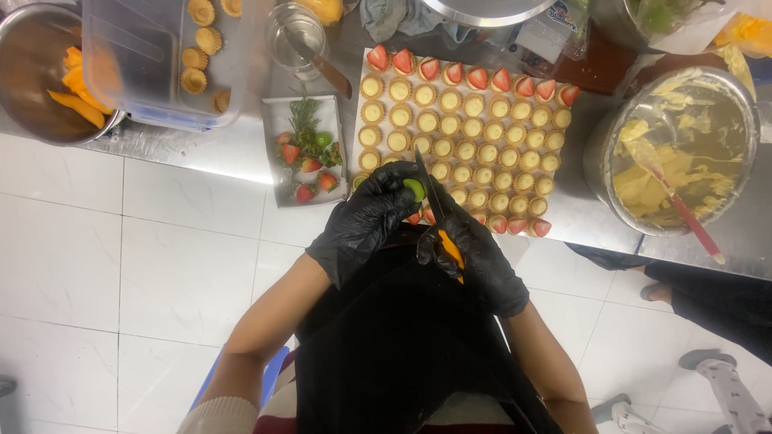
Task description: The recorder is decorating a tray of small fruit tarts by slicing grapes and placing them along with strawberries onto the cream-filled shells.
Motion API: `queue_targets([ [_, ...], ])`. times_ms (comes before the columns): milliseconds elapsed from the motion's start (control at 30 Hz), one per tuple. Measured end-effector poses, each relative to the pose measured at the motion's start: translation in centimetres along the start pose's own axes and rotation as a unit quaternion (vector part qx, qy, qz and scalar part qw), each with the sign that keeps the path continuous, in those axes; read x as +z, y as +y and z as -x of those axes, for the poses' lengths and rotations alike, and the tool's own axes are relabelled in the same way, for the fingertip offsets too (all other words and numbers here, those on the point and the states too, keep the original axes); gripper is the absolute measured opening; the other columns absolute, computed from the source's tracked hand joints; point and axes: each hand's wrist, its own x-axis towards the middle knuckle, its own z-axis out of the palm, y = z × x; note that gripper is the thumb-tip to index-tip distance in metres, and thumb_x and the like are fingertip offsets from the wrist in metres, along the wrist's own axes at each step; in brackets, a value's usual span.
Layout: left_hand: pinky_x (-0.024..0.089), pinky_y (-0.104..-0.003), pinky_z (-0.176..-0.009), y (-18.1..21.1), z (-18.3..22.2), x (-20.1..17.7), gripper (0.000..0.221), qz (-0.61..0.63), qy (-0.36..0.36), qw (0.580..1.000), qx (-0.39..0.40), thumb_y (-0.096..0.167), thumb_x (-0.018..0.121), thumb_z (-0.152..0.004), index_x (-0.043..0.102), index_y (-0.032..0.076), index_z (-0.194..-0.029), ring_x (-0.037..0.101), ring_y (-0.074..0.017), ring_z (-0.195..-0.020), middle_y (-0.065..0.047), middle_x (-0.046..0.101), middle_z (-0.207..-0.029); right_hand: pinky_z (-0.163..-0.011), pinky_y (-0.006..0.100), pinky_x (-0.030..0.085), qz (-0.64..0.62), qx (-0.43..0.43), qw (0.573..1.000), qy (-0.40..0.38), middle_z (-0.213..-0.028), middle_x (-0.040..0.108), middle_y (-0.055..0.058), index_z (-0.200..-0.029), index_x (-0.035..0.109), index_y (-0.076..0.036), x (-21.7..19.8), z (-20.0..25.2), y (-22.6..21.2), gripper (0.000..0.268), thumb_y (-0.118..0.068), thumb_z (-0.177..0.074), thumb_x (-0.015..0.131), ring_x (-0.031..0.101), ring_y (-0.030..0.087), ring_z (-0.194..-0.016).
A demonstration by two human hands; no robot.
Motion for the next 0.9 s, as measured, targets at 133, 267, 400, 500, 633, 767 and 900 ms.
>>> queue_targets([
  [133, 0.057, -0.028, -0.095, 0.1, -0.3, 0.7, 0.033, -0.016, -0.007, 1.0, -0.004, -0.005, 0.067, -0.097, 0.064, 0.001, -0.129, 0.067, -0.0184, -0.108, -0.01, 0.069, -0.117, -0.074, 0.022, 0.05, 0.035, -0.034, 0.999, 0.012, -0.132, 0.063, 0.003, -0.161, 0.029, -0.01, -0.3, 0.4, 0.7, 0.068, -0.035, -0.101, 0.051, 0.061, 0.01, -0.08],
  [267, 0.062, -0.035, -0.088, 0.6, 0.4, 2.0, 0.027, -0.073, 0.011, 0.996, -0.052, -0.003, 0.07, -0.093, 0.067, 0.0, -0.12, 0.07, -0.019, -0.101, -0.009, 0.072, -0.112, -0.09, 0.021, 0.046, 0.031, -0.055, 0.998, 0.012, -0.14, 0.058, 0.006, -0.163, 0.029, -0.009, -2.2, 0.3, 3.2, 0.066, -0.036, -0.106, 0.049, 0.06, 0.006, -0.106],
  [400, 0.064, -0.037, -0.085, -0.1, 0.2, 1.6, 0.026, -0.135, 0.01, 0.989, -0.06, -0.004, 0.073, -0.089, 0.068, -0.002, -0.114, 0.073, -0.0213, -0.096, -0.011, 0.074, -0.105, -0.068, 0.023, 0.042, 0.028, -0.051, 0.998, 0.009, -0.091, 0.065, 0.008, -0.171, 0.025, -0.016, -0.3, 1.7, 0.0, 0.069, -0.036, -0.109, 0.048, 0.059, 0.011, -0.08],
  [500, 0.063, -0.035, -0.09, 1.0, 0.1, 2.2, 0.026, -0.138, 0.006, 0.99, -0.009, -0.005, 0.073, -0.088, 0.069, -0.003, -0.114, 0.074, -0.0207, -0.101, -0.012, 0.076, -0.107, -0.06, 0.023, 0.035, 0.076, -0.013, 0.996, 0.033, -0.082, 0.064, 0.003, -0.169, 0.028, -0.02, 0.0, 2.3, -0.5, 0.066, -0.038, -0.108, 0.042, 0.048, 0.009, -0.07],
  [633, 0.061, -0.033, -0.094, 0.4, 0.2, 1.9, 0.026, -0.158, 0.0, 0.987, 0.023, -0.006, 0.073, -0.089, 0.07, -0.004, -0.114, 0.074, -0.0206, -0.105, -0.014, 0.076, -0.113, -0.065, 0.022, 0.043, 0.095, 0.001, 0.995, 0.015, -0.085, 0.062, 0.003, -0.166, 0.035, -0.015, 0.3, 3.0, -1.0, 0.061, -0.035, -0.109, 0.042, 0.058, 0.009, -0.079],
  [767, 0.061, -0.035, -0.094, 0.4, 0.6, 2.9, 0.024, -0.21, -0.032, 0.977, -0.002, -0.008, 0.073, -0.09, 0.071, -0.005, -0.114, 0.072, -0.0213, -0.104, -0.015, 0.074, -0.115, -0.071, 0.023, 0.048, 0.033, -0.029, 0.999, 0.032, -0.121, 0.06, -0.011, -0.162, 0.025, -0.019, 0.7, 2.8, -1.6, 0.063, -0.027, -0.103, 0.044, 0.057, 0.007, -0.083],
  [900, 0.06, -0.033, -0.1, 2.4, 0.2, 4.4, 0.031, -0.201, -0.033, 0.979, 0.014, -0.009, 0.07, -0.089, 0.07, -0.002, -0.119, 0.071, -0.02, -0.112, -0.013, 0.074, -0.121, -0.069, 0.026, 0.041, 0.079, -0.016, 0.997, 0.018, -0.1, 0.062, 0.019, -0.177, 0.023, -0.024, -2.6, 2.8, 3.3, 0.064, -0.026, -0.117, 0.046, 0.051, 0.014, -0.078],
])
